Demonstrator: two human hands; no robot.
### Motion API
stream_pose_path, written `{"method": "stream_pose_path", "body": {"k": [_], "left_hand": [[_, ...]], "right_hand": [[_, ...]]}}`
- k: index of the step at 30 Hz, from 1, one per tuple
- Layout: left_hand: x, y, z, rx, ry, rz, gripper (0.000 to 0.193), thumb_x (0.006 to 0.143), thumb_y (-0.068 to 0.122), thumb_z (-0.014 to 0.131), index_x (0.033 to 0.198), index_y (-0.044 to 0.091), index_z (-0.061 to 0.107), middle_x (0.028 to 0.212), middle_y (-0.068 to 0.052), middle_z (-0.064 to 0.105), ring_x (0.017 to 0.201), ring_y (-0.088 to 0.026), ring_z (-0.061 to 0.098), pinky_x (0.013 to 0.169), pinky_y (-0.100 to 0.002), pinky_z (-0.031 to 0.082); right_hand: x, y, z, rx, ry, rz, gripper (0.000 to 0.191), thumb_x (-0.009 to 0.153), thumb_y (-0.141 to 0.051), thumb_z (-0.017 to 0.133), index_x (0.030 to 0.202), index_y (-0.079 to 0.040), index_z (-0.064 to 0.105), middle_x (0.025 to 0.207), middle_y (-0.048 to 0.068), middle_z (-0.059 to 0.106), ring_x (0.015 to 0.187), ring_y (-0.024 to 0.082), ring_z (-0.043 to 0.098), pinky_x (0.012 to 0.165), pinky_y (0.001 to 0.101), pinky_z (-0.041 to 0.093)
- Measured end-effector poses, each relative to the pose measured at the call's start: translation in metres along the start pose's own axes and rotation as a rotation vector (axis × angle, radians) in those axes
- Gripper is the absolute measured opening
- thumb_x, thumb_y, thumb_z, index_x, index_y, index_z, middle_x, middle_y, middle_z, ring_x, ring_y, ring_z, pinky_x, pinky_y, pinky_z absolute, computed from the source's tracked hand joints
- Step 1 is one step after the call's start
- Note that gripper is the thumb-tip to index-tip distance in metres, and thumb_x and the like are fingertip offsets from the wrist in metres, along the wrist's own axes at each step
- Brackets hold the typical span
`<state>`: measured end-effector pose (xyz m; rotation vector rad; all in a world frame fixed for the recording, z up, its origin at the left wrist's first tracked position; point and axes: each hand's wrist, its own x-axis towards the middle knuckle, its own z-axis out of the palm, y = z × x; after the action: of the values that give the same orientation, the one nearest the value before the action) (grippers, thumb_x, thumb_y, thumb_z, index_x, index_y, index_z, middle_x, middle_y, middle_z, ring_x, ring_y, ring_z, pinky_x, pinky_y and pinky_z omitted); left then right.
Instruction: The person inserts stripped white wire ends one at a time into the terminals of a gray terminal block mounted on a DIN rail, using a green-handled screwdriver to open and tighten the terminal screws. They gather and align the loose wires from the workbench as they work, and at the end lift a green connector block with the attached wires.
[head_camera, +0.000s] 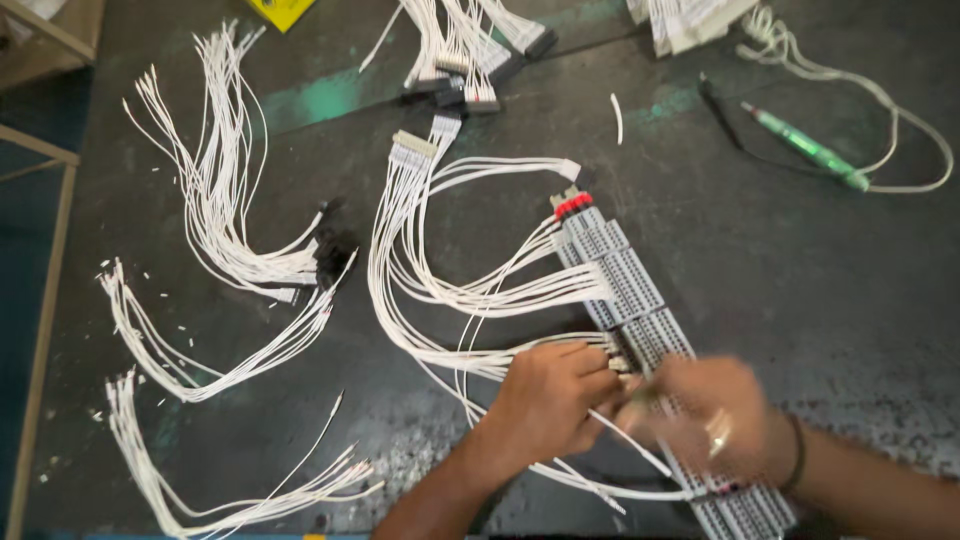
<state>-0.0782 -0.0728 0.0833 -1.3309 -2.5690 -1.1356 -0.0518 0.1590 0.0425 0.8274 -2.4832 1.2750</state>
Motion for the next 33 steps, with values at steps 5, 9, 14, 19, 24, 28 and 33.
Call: {"method": "stream_pose_path", "body": {"k": [5,9,14,19,24,28,33], "left_hand": [[0.002,0.008,0.008,0.042,0.006,0.029,0.013,0.082,0.014,0.076,0.086,0.007,0.066,0.084,-0.006,0.061,0.080,-0.027,0.064,0.068,-0.042,0.051],[-0.002,0.015,0.008,0.069,0.000,0.032,0.013,0.081,0.015,0.075,0.088,0.006,0.068,0.087,-0.006,0.064,0.082,-0.027,0.065,0.072,-0.042,0.052],[-0.007,0.014,-0.008,0.028,0.084,0.108,0.018,0.084,0.019,0.081,0.097,0.010,0.073,0.089,-0.003,0.068,0.084,-0.023,0.068,0.075,-0.036,0.056],[-0.007,0.009,-0.025,-0.290,0.190,-0.099,0.029,0.082,0.009,0.086,0.111,0.007,0.079,0.080,-0.002,0.072,0.067,-0.014,0.073,0.058,-0.028,0.056],[-0.007,-0.003,-0.016,-0.530,0.130,-0.019,0.027,0.082,0.001,0.083,0.107,0.006,0.075,0.087,-0.006,0.069,0.075,-0.016,0.068,0.061,-0.027,0.054],[-0.006,-0.014,-0.006,-0.575,0.154,-0.015,0.027,0.083,0.000,0.084,0.108,0.008,0.078,0.090,-0.008,0.071,0.077,-0.016,0.070,0.065,-0.029,0.055],[-0.001,-0.008,-0.005,-0.353,0.245,-0.044,0.026,0.085,0.001,0.082,0.110,0.008,0.078,0.089,-0.008,0.072,0.076,-0.017,0.072,0.064,-0.029,0.057]], "right_hand": [[-0.003,0.000,-0.004,0.243,0.186,-0.189,0.034,0.088,-0.006,0.077,0.119,-0.007,0.062,0.085,0.007,0.070,0.069,0.018,0.071,0.055,0.0294,0.053],[0.012,-0.030,-0.020,0.163,0.071,-0.181,0.038,0.080,-0.001,0.080,0.115,-0.007,0.067,0.079,0.009,0.071,0.063,0.019,0.069,0.050,0.0313,0.051],[0.020,-0.058,-0.051,0.315,0.354,-0.071,0.022,0.089,-0.005,0.071,0.104,-0.013,0.058,0.099,0.008,0.068,0.076,0.014,0.071,0.059,0.0272,0.059],[0.044,-0.018,-0.039,0.166,0.285,0.114,0.014,0.091,0.001,0.061,0.102,-0.003,0.069,0.102,0.012,0.060,0.065,0.018,0.061,0.055,0.0314,0.049],[0.045,0.012,-0.036,0.322,-0.152,-0.143,0.021,0.083,0.000,0.065,0.101,-0.007,0.071,0.099,0.009,0.062,0.079,0.024,0.066,0.063,0.0362,0.052],[0.041,0.006,-0.045,0.323,-0.234,-0.125,0.022,0.075,-0.009,0.076,0.096,-0.010,0.074,0.099,0.010,0.063,0.066,0.019,0.063,0.053,0.0328,0.048],[0.040,-0.010,-0.045,0.262,-0.141,-0.126,0.028,0.071,-0.021,0.087,0.092,-0.009,0.073,0.091,0.010,0.061,0.056,0.017,0.059,0.046,0.0318,0.044]]}}
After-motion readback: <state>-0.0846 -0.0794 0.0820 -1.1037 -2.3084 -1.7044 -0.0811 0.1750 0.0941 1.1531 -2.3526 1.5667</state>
